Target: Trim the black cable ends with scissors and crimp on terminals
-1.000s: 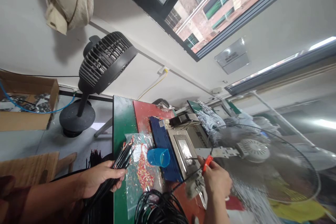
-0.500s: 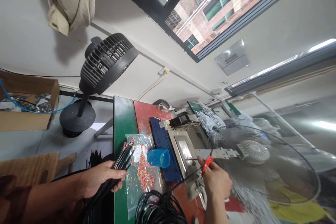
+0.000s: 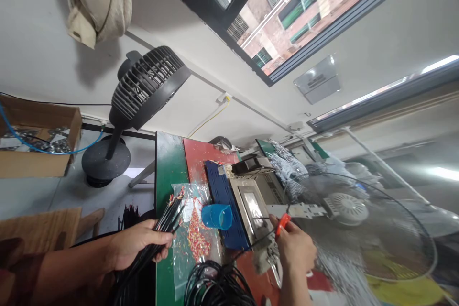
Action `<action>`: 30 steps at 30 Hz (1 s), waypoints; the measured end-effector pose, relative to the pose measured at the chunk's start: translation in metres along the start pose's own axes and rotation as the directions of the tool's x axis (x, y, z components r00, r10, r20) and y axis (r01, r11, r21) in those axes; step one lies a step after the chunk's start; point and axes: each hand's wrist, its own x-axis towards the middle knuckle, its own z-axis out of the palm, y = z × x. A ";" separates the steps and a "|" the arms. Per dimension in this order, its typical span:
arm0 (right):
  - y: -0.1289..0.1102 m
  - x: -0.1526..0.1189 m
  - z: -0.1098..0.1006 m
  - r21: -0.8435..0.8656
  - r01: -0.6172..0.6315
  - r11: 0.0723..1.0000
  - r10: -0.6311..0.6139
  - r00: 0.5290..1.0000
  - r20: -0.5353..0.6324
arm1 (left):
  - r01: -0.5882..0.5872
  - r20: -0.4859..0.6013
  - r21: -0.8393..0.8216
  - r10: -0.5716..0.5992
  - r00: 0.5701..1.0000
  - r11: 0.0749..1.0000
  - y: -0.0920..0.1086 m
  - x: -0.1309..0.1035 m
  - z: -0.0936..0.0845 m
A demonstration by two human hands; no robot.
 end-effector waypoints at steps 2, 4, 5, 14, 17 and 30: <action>0.000 0.000 0.000 -0.009 0.002 1.000 -0.002 1.000 -0.003 | -0.004 0.002 0.001 0.004 1.000 1.000 0.000 0.000 0.000; 0.000 0.001 0.000 -0.016 0.005 1.000 -0.006 1.000 -0.012 | -0.004 0.006 0.002 0.004 1.000 1.000 0.000 0.000 0.000; 0.001 0.001 0.000 -0.019 0.009 1.000 -0.009 1.000 -0.012 | -0.003 0.007 0.002 0.003 1.000 1.000 0.001 0.000 0.000; 0.005 0.000 -0.002 -0.004 0.042 0.999 -0.042 0.999 -0.014 | 0.000 -0.012 -0.002 0.000 1.000 1.000 -0.002 0.001 -0.002; 0.005 -0.001 -0.001 -0.007 0.055 0.998 -0.055 0.998 -0.016 | 0.007 -0.028 -0.003 -0.008 1.000 1.000 -0.003 0.000 -0.002; 0.020 -0.009 -0.001 0.285 0.188 0.940 -0.133 0.971 -0.201 | -0.005 -0.030 -0.004 0.005 1.000 1.000 -0.004 -0.001 -0.004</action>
